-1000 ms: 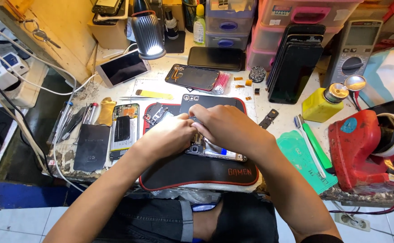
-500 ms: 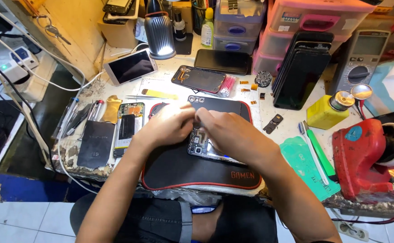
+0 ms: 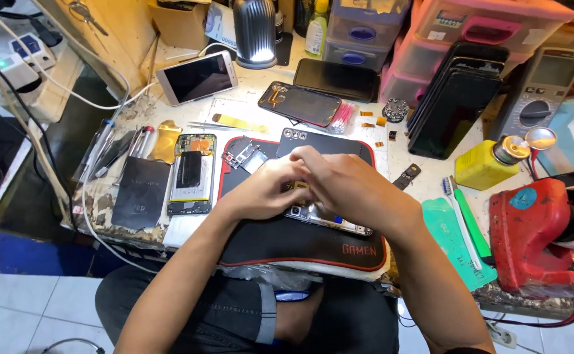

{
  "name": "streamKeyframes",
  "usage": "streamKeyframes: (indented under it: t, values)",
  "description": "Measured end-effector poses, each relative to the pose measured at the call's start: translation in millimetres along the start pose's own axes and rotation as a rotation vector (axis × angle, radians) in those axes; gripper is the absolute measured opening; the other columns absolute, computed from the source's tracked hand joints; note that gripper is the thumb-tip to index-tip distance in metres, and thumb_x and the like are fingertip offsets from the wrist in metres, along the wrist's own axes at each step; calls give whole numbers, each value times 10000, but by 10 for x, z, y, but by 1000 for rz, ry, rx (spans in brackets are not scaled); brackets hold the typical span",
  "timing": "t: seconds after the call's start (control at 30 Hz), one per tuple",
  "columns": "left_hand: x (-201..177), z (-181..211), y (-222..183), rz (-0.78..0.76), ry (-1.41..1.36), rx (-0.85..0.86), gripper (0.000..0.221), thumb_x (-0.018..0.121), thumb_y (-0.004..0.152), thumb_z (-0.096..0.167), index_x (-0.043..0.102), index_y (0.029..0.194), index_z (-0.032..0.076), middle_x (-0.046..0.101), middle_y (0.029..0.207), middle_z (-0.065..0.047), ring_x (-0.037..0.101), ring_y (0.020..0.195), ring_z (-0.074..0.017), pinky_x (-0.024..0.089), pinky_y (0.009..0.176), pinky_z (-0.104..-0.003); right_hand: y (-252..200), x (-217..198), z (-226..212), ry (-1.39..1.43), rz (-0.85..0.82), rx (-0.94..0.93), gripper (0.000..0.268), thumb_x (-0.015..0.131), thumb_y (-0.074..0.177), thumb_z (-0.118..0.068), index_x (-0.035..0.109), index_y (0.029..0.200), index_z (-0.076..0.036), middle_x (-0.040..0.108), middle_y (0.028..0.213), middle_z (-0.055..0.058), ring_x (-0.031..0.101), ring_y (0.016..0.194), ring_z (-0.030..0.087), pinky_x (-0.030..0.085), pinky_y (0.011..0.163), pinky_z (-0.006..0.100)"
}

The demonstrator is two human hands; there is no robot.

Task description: Installing internal components like the motherboard and battery into a smartphone frame during a repair process.

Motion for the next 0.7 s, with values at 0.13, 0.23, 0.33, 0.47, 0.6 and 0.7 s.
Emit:
streamKeyframes:
  t: [0.13, 0.23, 0.33, 0.47, 0.6, 0.7]
  values:
    - [-42, 70, 4, 19, 22, 24, 110, 645, 937, -2, 736, 892, 42, 722, 900, -117, 669, 871, -354, 549, 803, -431, -21, -35, 30, 45, -27, 15, 310, 497, 941, -58, 499, 1249, -21, 699, 797, 247, 718, 709, 507, 565, 622, 557]
    - [-11, -47, -16, 46, 41, 12, 122, 663, 963, 83, 685, 844, 66, 697, 887, -99, 641, 845, -316, 543, 792, -404, 3, -14, 43, -132, 22, -22, 358, 571, 977, -188, 494, 1282, -17, 688, 778, 228, 694, 674, 508, 542, 589, 573]
    - [-2, 29, -20, -8, -7, -35, 62, 649, 965, 62, 683, 922, 33, 673, 898, -150, 639, 877, -352, 535, 803, -443, -21, -31, 72, -42, -1, -15, 277, 529, 978, -91, 515, 1239, 0, 708, 795, 249, 693, 705, 524, 553, 597, 561]
    - [14, 69, 48, 11, 50, 5, 50, 661, 958, 65, 687, 924, 39, 671, 1018, -132, 631, 971, -333, 531, 868, -441, -35, -66, 69, -4, -7, -28, 344, 562, 935, -90, 521, 1263, 4, 688, 814, 250, 706, 714, 499, 563, 617, 548]
    - [47, 118, 52, 63, 63, 42, 200, 788, 874, 117, 610, 893, 27, 600, 1041, -158, 591, 1022, -383, 513, 912, -494, -1, 8, 89, -66, 37, -50, 266, 565, 973, -70, 573, 1233, -16, 723, 789, 202, 732, 698, 432, 582, 625, 463]
    - [73, -25, -15, 37, 43, 23, 97, 668, 948, 37, 654, 853, 41, 603, 1074, -120, 610, 1061, -346, 512, 935, -467, -10, -75, 46, 57, 29, -43, 343, 570, 898, -34, 560, 1238, 12, 699, 836, 231, 717, 733, 475, 581, 638, 500]
Point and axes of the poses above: each hand's wrist, its own y-axis towards the middle knuckle, its own x-axis out of the palm, z = x × y, the point moved 1 cm from there along y, towards the middle knuckle
